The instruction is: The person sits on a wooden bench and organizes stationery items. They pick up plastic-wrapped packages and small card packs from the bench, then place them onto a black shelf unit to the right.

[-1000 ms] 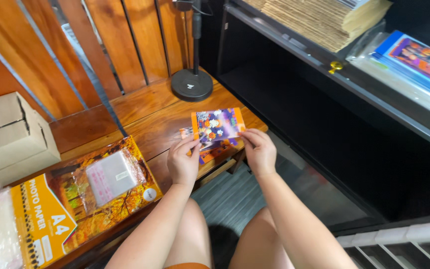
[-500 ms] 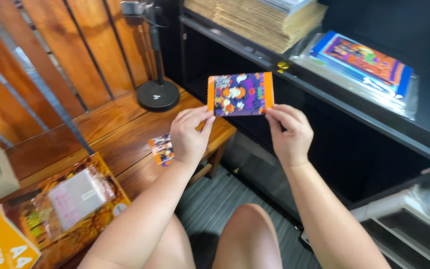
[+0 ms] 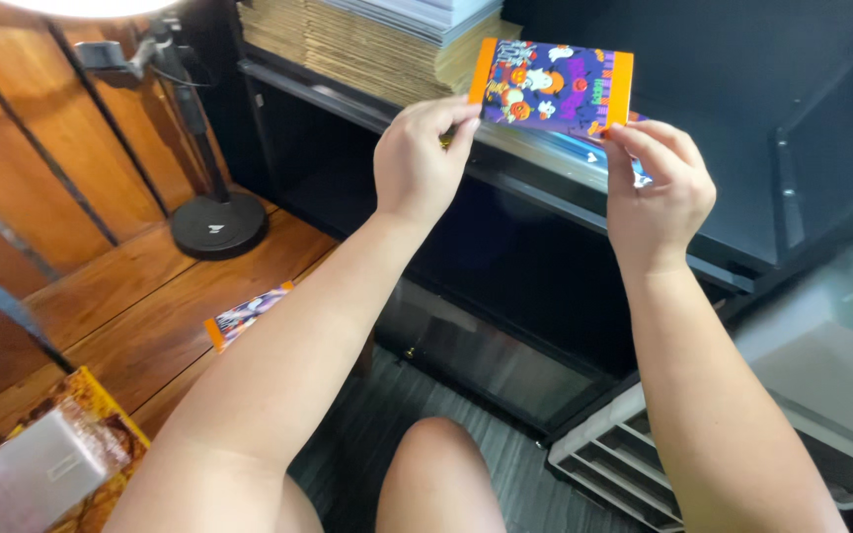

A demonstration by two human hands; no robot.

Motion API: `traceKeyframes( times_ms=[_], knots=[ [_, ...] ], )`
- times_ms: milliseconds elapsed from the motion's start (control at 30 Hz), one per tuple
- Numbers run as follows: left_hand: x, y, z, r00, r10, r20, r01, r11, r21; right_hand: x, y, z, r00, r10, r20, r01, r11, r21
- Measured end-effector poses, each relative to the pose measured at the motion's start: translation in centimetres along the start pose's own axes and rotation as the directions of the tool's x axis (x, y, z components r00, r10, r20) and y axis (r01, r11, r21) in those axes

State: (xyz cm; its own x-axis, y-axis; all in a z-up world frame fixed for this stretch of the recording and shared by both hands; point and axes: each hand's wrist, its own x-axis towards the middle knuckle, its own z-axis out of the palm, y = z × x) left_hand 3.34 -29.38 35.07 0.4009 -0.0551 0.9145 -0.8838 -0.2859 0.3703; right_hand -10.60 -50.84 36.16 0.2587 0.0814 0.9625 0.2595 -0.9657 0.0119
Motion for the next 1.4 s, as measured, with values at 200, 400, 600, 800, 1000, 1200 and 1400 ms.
traceKeyframes(
  times_ms=[200, 400, 600, 800, 1000, 1200, 1400],
  knots=[
    [3.2, 1.1, 5.1, 0.940, -0.196, 0.280, 0.235, 0.965, -0.113, 1.1, 4.1, 0.4, 0.988, 0.128, -0.090, -0.137, 0.985, -0.105],
    [4.1, 1.2, 8.1, 0.850, -0.268, 0.453, 0.338, 0.938, -0.079, 0.7, 6.9, 1.4, 0.957, 0.279, -0.075, -0.289, 0.939, -0.188],
    [4.1, -0.2, 10.8, 0.816, -0.259, 0.516, 0.268, 0.962, 0.060, -0.4, 8.8, 2.2, 0.920, 0.393, -0.003, -0.383, 0.895, -0.230],
    [3.1, 0.2, 10.8, 0.806, -0.307, 0.507, 0.246, 0.951, 0.184, -0.8, 8.0, 2.0, 0.872, 0.477, 0.114, -0.429, 0.854, -0.294],
    [2.2, 0.0, 10.5, 0.808, -0.287, 0.515, 0.203, 0.956, 0.213, 0.0, 6.2, 1.6, 0.795, 0.565, 0.220, -0.471, 0.804, -0.363],
    [1.4, -2.1, 11.9, 0.832, -0.227, 0.507, 0.116, 0.964, 0.241, -1.6, 7.1, 2.3, 0.895, 0.432, 0.111, -0.370, 0.858, -0.356],
    [0.3, 0.4, 7.5, 0.872, -0.229, 0.432, 0.161, 0.969, 0.190, -1.5, 6.2, 1.3, 0.943, 0.332, 0.028, -0.323, 0.931, -0.168]
  ],
)
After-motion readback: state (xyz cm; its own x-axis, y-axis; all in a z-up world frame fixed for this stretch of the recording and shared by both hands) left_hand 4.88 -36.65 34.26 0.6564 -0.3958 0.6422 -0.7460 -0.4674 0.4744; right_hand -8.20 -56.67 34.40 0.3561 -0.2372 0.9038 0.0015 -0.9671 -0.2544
